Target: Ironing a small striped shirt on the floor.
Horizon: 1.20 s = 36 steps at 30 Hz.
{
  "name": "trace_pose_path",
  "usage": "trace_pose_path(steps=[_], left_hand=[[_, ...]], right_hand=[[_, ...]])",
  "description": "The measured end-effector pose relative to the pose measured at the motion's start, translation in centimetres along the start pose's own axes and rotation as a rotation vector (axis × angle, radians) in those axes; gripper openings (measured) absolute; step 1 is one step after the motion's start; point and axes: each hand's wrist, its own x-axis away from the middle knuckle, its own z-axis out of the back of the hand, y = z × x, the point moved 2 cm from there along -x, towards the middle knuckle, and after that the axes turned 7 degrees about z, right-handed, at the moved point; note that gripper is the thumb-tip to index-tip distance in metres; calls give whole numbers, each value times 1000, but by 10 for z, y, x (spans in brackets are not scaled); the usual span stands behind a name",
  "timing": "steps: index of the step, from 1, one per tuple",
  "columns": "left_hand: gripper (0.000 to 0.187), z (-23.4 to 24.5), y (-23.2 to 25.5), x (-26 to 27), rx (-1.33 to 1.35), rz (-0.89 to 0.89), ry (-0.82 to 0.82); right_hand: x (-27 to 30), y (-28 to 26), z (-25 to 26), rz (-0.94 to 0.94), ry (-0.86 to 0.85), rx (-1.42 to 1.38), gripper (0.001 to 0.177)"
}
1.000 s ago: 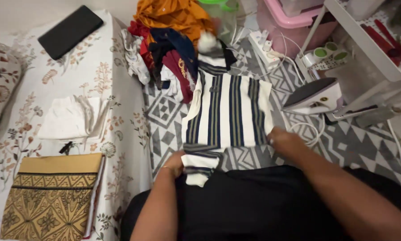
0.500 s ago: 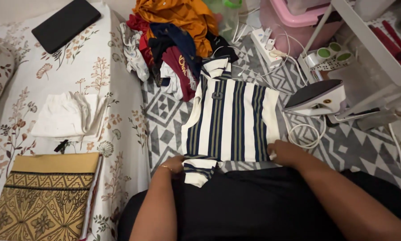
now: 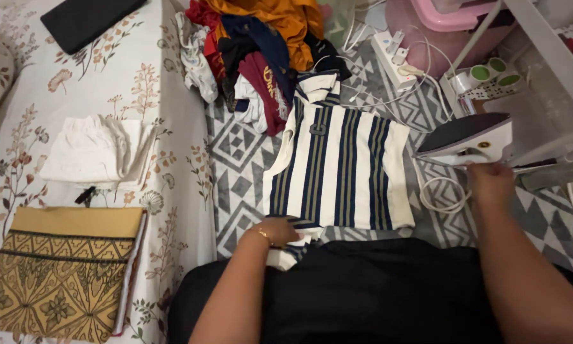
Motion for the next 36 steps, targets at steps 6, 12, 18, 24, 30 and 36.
trace_pose_path(steps=[6,12,18,24,30,36], left_hand=[[48,54,-1,41,158,408,163],[52,37,-48,15,356,503,409],[46,24,-63,-12,456,490,353],[41,-5,-95,-43,284,473,462],[95,-9,-78,-16,434,622,280],[64,-14,-84,-26,67,483,52]], right_hand=[[-68,79,-1,481,-51,-6,50],[-38,-8,-13,459,-179,-198,41],[47,-130,-83,252,-640,664,39],[192,-113,-182,470,-1176,979,34],[186,-91,-228,754,-990,1121,47],[167,-92,-264,693,-1053,1127,48]])
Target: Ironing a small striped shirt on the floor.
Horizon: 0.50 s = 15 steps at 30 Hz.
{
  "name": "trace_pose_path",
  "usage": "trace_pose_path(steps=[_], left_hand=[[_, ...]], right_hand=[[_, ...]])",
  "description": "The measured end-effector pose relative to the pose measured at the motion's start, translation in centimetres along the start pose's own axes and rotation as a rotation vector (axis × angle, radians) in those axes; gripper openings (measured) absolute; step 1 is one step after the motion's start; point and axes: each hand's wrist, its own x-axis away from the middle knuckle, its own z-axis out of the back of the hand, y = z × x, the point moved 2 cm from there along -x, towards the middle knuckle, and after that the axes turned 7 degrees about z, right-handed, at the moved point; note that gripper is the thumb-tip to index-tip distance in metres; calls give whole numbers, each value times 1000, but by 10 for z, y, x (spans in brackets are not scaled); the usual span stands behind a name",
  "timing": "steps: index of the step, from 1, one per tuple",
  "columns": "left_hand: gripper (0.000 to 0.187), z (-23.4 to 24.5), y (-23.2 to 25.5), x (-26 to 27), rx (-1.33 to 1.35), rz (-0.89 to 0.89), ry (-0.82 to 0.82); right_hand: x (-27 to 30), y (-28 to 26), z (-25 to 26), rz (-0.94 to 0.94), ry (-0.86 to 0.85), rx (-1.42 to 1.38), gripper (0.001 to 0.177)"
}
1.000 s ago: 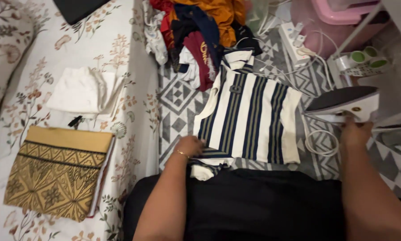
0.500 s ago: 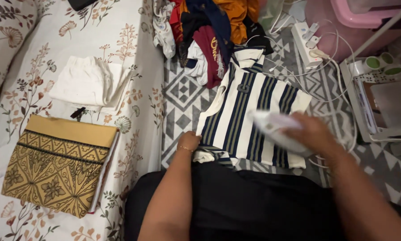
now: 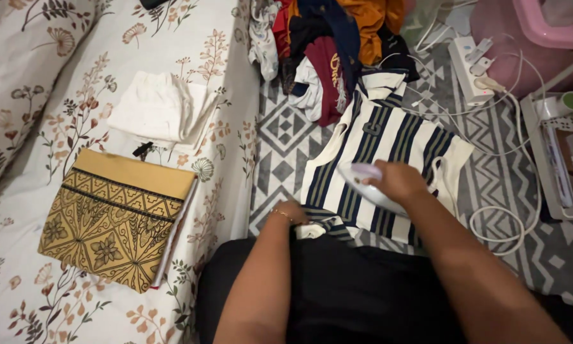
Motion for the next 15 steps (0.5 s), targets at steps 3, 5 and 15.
trace_pose_path(steps=[3,5,15], left_hand=[[62,5,-3,0,-97,-91,-51],[64,16,-1,17,-58,-66,-79],[56,18,-5,27,6,48,-65]], right_hand=[[11,-10,-22,190,-131,-123,46],[18,-32,-14,226,-167,-92,47],[-38,-63,-13,265,-182,-142,45]])
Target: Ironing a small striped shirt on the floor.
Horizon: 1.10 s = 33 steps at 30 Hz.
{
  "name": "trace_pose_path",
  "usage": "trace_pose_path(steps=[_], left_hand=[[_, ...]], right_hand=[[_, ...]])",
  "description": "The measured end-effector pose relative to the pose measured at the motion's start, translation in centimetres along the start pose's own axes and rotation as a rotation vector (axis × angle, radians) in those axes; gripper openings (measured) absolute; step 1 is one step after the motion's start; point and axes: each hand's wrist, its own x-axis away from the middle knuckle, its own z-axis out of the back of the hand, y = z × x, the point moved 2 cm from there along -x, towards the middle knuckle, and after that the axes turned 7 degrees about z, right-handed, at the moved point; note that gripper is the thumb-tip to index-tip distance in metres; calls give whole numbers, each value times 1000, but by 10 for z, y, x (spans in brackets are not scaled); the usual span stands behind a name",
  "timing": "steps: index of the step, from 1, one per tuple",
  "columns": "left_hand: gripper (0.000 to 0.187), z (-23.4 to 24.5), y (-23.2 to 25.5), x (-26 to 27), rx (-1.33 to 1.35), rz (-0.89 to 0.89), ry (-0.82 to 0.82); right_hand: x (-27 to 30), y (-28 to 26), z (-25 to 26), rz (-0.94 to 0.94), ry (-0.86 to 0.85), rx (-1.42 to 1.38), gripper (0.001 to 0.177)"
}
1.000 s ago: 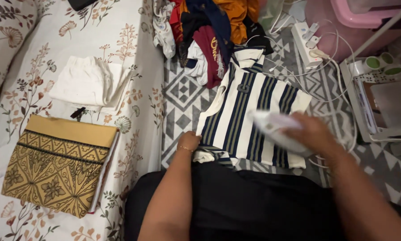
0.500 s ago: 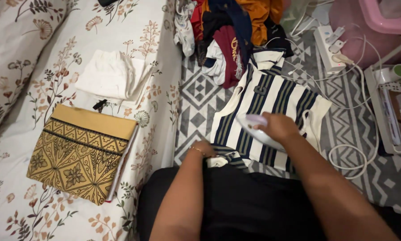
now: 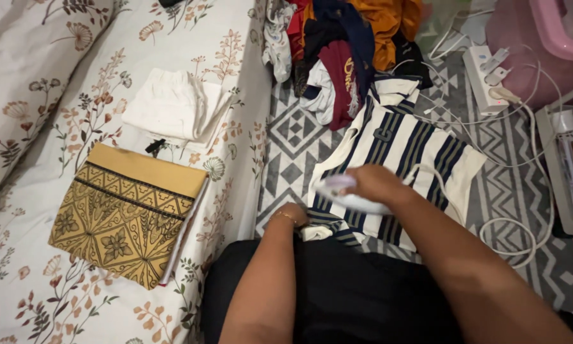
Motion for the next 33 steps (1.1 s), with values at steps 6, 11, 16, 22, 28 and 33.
trace_pose_path(steps=[6,11,16,22,28,33], left_hand=[[51,22,9,41,127,89,-32],[50,21,9,41,61,55,-40],[52,33,15,52,23,27,-4],[55,29,12,51,47,111,-49],[59,19,6,25,32,69,-4],[53,14,10,14,93,-86,57]], right_hand=[[-14,-38,-5,146,-4,189,50],[-26,-34,-6,39,81,166,47],[-11,-43,3,108,-44,95,46],[-10,-30,-1,38,37,155,48],[12,-19,13,-109,-5,139,48],[59,43,26,-533,62,59,52]])
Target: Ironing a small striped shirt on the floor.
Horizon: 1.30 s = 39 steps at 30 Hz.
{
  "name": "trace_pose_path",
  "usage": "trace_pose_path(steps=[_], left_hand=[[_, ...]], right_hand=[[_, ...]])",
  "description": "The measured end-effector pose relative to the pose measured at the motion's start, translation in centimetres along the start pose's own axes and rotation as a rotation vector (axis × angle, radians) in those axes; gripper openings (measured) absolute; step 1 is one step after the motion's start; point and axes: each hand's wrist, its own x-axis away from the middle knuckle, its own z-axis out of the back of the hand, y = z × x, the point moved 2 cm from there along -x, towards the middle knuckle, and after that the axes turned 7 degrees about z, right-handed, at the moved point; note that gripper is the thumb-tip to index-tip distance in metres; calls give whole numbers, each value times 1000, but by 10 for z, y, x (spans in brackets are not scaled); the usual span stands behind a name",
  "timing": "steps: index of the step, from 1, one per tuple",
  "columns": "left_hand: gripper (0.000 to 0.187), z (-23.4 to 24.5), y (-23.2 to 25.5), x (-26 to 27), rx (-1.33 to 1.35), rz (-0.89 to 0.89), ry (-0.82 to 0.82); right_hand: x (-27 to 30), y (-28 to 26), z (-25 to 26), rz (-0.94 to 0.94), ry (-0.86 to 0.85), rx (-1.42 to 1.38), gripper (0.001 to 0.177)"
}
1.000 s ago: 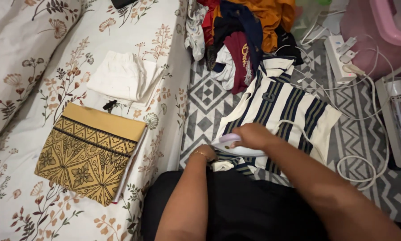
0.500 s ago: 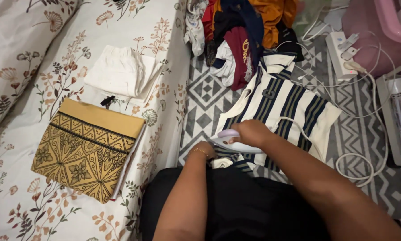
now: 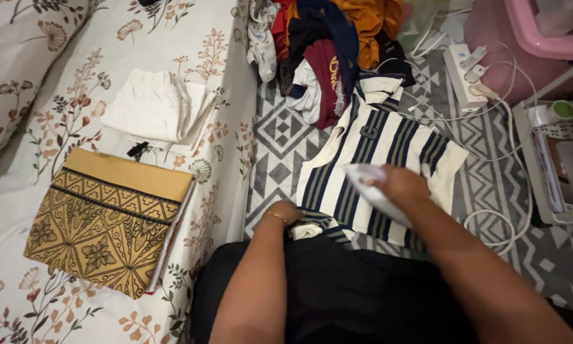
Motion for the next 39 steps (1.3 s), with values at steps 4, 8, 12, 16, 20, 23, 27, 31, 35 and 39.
trace_pose_path(steps=[4,8,12,16,20,23,27,31,35,39], left_hand=[[54,1,1,-2,146,97,26],[54,2,-2,-6,171,134,88],[50,4,0,-2,140,136,91],[48,10,5,14,137,175,86],[46,2,-1,6,117,157,87],[46,1,-7,-9,78,118,86],[53,21,13,22,99,133,51],[55,6,-1,-3,91,136,59],[50,4,-3,-8,24,96,92],[49,11,4,3,0,93,103]], right_hand=[[3,45,-3,-88,167,18,56],[25,25,-4,86,-74,-58,50],[58,22,-26,375,-168,76,45],[78,54,-21,469,-56,26,37],[90,83,-9,313,-93,179,44],[95,93,-11,306,-65,185,44],[91,86,-29,386,-12,106,38],[78,33,-21,408,6,107,45],[35,19,-9,246,35,66,50],[-20,32,-2,136,223,80,55]])
